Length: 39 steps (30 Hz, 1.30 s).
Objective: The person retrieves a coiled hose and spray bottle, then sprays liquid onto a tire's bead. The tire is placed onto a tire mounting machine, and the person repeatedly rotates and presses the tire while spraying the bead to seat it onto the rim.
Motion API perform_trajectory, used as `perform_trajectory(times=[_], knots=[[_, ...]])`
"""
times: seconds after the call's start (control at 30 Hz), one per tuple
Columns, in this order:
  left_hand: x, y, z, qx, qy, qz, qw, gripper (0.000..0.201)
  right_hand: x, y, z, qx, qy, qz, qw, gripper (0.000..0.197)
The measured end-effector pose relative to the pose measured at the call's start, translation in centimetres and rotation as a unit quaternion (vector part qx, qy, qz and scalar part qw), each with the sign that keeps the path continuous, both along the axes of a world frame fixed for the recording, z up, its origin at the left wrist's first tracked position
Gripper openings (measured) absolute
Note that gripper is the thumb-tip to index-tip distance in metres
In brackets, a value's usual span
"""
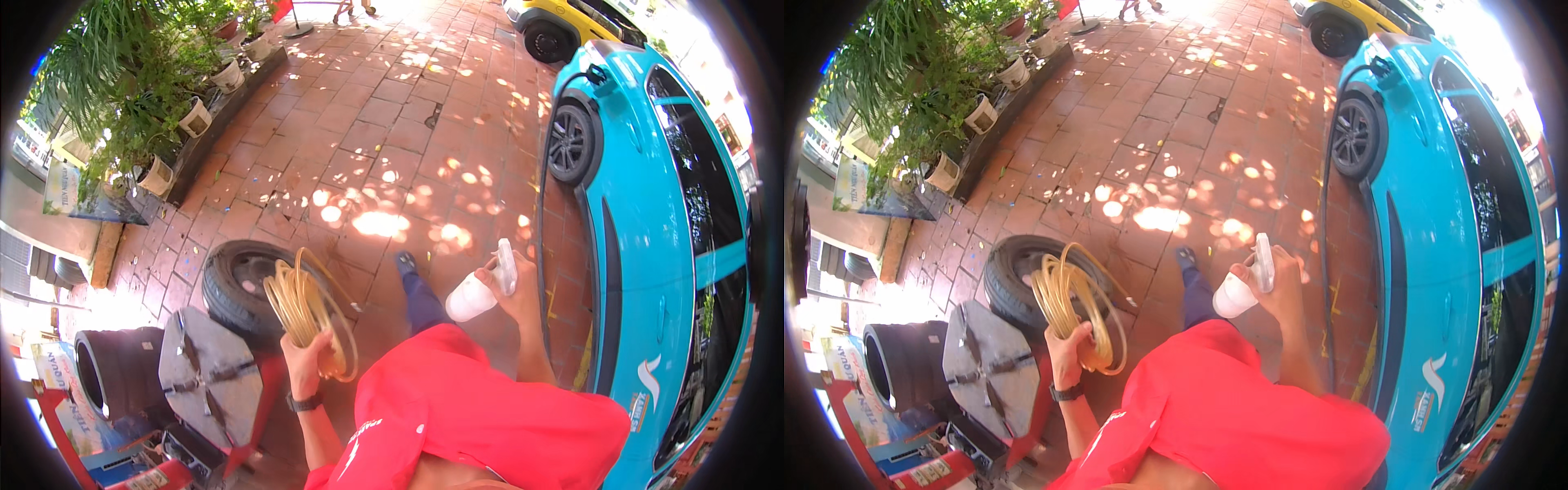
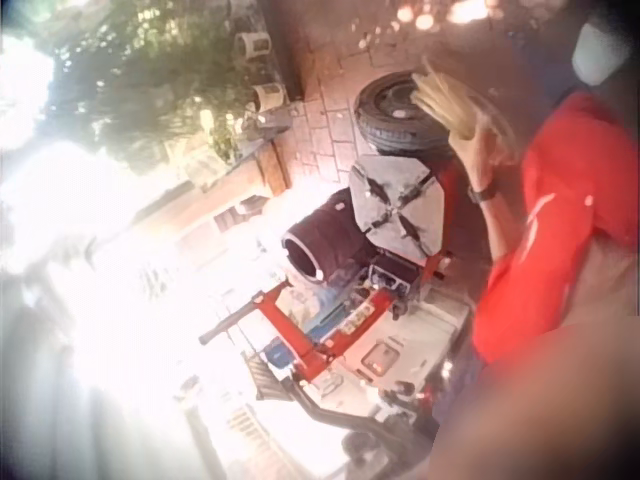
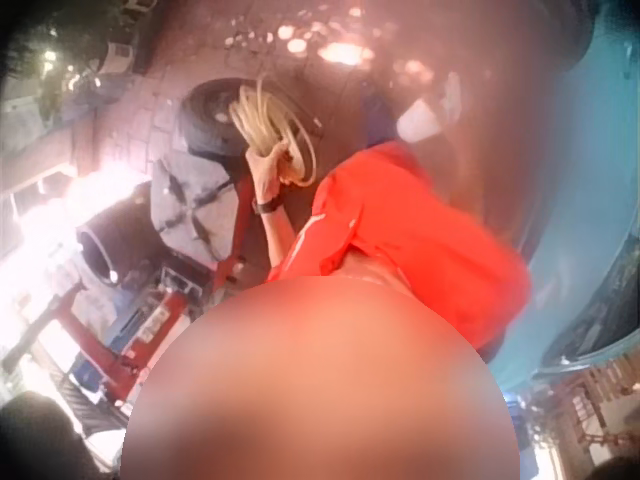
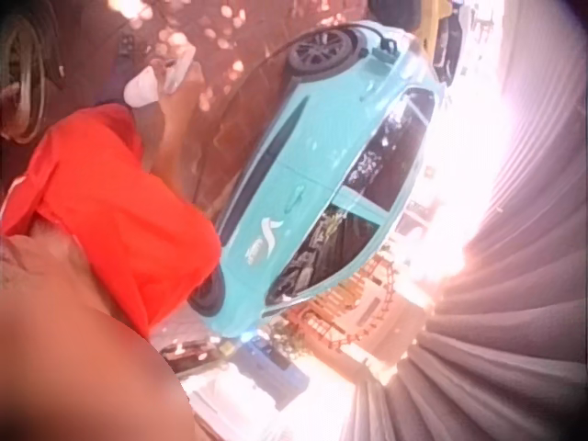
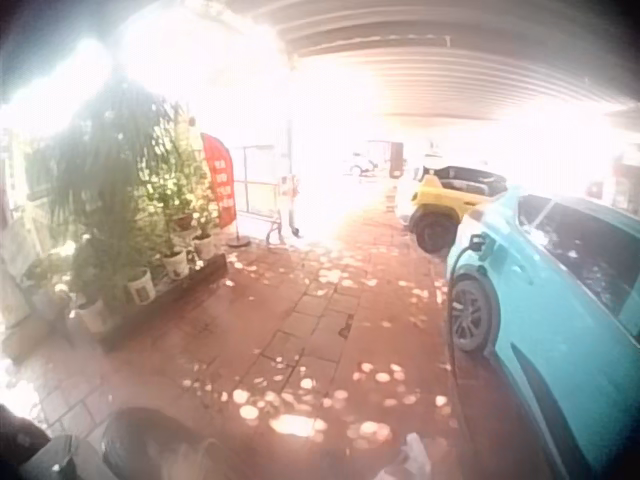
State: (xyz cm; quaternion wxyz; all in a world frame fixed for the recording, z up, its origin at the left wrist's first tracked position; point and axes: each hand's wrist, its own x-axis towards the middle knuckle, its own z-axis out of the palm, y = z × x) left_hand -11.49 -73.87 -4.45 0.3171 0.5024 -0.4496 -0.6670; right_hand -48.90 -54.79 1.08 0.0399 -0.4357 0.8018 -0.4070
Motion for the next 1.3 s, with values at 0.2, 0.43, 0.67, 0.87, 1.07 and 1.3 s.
perform_trajectory(times=[0.2, 0.43, 0.67, 0.87, 1.07, 1.3], knots=[[-4.3, -13.0, -6.4, 0.037, -0.056, 0.064, 0.996, 0.027, -11.5, -26.9, -0.8, 0.078, 0.079, 0.106, 0.988, 0.037], [-5.4, -18.9, -11.2, 0.151, -0.028, 0.275, 0.949, 0.033, -15.5, -58.2, 2.9, 0.077, 0.089, 0.293, 0.949, 0.051], [-8.2, -27.6, -17.0, 0.168, 0.041, 0.431, 0.886, 0.019, -5.5, -78.6, 1.6, 0.006, -0.243, 0.431, 0.869, 0.087], [-10.9, -30.4, -16.0, 0.222, 0.02, 0.514, 0.828, 0.016, 8.1, -90.1, -0.8, 0.101, -0.327, 0.562, 0.753, 0.035], [-14.3, -29.9, -14.8, 0.197, 0.104, 0.672, 0.707, 0.019, 28.4, -96.7, -2.7, 0.201, -0.349, 0.71, 0.578, 0.033], [-17.0, -37.5, -20.0, 0.314, 0.145, 0.796, 0.497, 0.018, 59.6, -96.7, -9.2, 0.215, -0.343, 0.845, 0.349, 0.036]])
